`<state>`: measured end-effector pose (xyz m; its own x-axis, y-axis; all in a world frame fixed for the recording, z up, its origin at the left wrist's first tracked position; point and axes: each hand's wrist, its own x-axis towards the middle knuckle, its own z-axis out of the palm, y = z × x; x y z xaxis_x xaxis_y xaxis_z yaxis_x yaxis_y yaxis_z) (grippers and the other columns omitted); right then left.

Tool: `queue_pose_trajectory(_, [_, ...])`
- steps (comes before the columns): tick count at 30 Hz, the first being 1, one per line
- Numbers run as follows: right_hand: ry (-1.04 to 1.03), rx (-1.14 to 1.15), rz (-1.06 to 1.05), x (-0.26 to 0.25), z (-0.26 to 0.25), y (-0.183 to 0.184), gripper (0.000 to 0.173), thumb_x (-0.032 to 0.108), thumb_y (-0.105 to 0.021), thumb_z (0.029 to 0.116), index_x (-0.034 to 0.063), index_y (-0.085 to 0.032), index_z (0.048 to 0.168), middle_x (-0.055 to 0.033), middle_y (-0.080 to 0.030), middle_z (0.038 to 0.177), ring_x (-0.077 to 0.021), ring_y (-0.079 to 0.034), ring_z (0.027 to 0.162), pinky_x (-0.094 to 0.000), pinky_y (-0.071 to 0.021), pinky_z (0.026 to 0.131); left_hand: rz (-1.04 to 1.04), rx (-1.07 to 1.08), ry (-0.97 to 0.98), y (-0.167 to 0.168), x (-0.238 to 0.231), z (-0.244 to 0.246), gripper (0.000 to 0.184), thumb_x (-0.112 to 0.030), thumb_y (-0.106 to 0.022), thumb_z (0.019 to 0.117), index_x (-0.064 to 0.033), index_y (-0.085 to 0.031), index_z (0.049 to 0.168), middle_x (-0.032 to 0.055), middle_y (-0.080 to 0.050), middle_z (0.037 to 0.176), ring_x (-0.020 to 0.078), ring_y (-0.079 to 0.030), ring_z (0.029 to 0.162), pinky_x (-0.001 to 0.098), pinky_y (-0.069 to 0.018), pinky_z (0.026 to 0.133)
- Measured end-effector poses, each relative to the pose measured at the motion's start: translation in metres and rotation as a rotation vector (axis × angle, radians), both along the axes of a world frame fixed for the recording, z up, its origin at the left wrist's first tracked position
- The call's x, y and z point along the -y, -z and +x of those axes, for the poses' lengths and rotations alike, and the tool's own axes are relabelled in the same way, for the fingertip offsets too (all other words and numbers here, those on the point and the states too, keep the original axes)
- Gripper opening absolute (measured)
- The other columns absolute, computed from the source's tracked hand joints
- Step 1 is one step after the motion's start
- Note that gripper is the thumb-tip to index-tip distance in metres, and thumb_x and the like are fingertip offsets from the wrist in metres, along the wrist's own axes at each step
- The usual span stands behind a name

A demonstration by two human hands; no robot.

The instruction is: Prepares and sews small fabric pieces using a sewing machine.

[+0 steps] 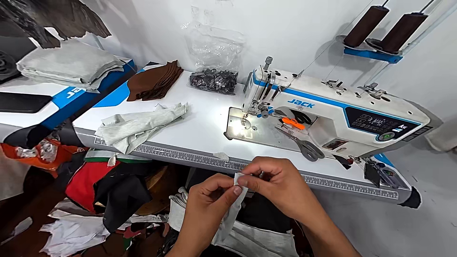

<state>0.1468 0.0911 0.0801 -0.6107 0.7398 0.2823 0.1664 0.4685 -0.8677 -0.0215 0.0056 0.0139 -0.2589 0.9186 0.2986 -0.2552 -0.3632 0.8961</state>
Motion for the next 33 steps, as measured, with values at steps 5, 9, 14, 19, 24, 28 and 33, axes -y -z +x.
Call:
queue_pose_trajectory(5, [0.049, 0.007, 0.027, -0.002, -0.002, -0.003, 0.011, 0.026, -0.074, 0.0953, 0.0166, -0.08, 0.097, 0.0042, -0.072, 0.084, -0.0076, -0.064, 0.067, -0.0197, -0.0529, 0.055, -0.04, 0.132, 0.137, 0.006, -0.009, -0.003, 0.015, -0.017, -0.068, 0.0982, -0.003, -0.072, 0.1, 0.006, -0.072, 0.093, 0.0097, -0.069, 0.085, 0.0262, -0.0586, 0.08])
queue_pose_trajectory(9, [0.108, 0.004, 0.036, -0.02, -0.002, 0.004, 0.013, 0.026, -0.069, 0.0987, 0.0169, -0.079, 0.098, 0.0054, -0.07, 0.08, -0.0054, -0.061, 0.062, -0.0184, -0.05, 0.053, 0.003, -0.161, 0.081, -0.002, -0.037, -0.017, 0.013, -0.02, -0.062, 0.1024, -0.0087, -0.068, 0.101, 0.0028, -0.069, 0.083, 0.0092, -0.067, 0.069, 0.0248, -0.0593, 0.062])
queue_pose_trajectory(14, [0.255, 0.007, 0.059, -0.082, -0.005, 0.032, 0.014, 0.024, -0.066, 0.1003, 0.0146, -0.076, 0.098, 0.0053, -0.072, 0.078, -0.0049, -0.063, 0.061, -0.0212, -0.0514, 0.052, 0.07, -0.933, -0.058, -0.029, -0.125, -0.046, 0.009, -0.024, -0.067, 0.0979, -0.0171, -0.073, 0.096, -0.0093, -0.066, 0.075, 0.001, -0.058, 0.059, 0.0204, -0.0495, 0.051])
queue_pose_trajectory(19, [0.421, 0.117, 0.1, -0.171, -0.008, 0.084, 0.016, 0.025, -0.068, 0.0994, 0.013, -0.077, 0.095, 0.0029, -0.071, 0.082, -0.0068, -0.065, 0.071, -0.0269, -0.0543, 0.063, -0.025, -1.206, 0.048, -0.011, -0.216, -0.045, 0.014, -0.022, -0.065, 0.1013, -0.0115, -0.072, 0.095, 0.0023, -0.067, 0.073, 0.017, -0.061, 0.059, 0.0415, -0.0517, 0.053])
queue_pose_trajectory(24, [0.476, 0.408, 0.267, -0.222, -0.003, 0.117, 0.026, 0.04, -0.075, 0.091, 0.0137, -0.075, 0.085, -0.0065, -0.069, 0.094, -0.0258, -0.065, 0.095, -0.0517, -0.0539, 0.083, -0.226, -1.321, 0.088, 0.022, -0.266, -0.036, 0.015, -0.029, -0.069, 0.0983, -0.0156, -0.073, 0.096, -0.0012, -0.064, 0.068, 0.0164, -0.062, 0.06, 0.0435, -0.0533, 0.056])
queue_pose_trajectory(28, [0.473, 0.501, 0.299, -0.237, -0.003, 0.122, 0.031, 0.044, -0.077, 0.0875, 0.0145, -0.074, 0.08, -0.0019, -0.069, 0.078, -0.0192, -0.066, 0.079, -0.0506, -0.0526, 0.079, -0.13, -1.356, 0.037, 0.033, -0.273, -0.035, 0.01, -0.026, -0.069, 0.0946, -0.0173, -0.07, 0.1, -0.005, -0.061, 0.071, 0.0126, -0.061, 0.063, 0.0374, -0.0534, 0.058])
queue_pose_trajectory(33, [0.476, 0.537, 0.225, -0.235, -0.002, 0.122, 0.027, 0.045, -0.074, 0.0876, 0.018, -0.073, 0.09, -0.0001, -0.069, 0.087, -0.0167, -0.066, 0.089, -0.0492, -0.053, 0.084, 0.027, -1.35, -0.046, 0.043, -0.273, -0.039, 0.011, -0.031, -0.068, 0.0911, -0.0268, -0.077, 0.089, -0.0131, -0.067, 0.08, 0.0028, -0.061, 0.068, 0.0271, -0.0523, 0.059])
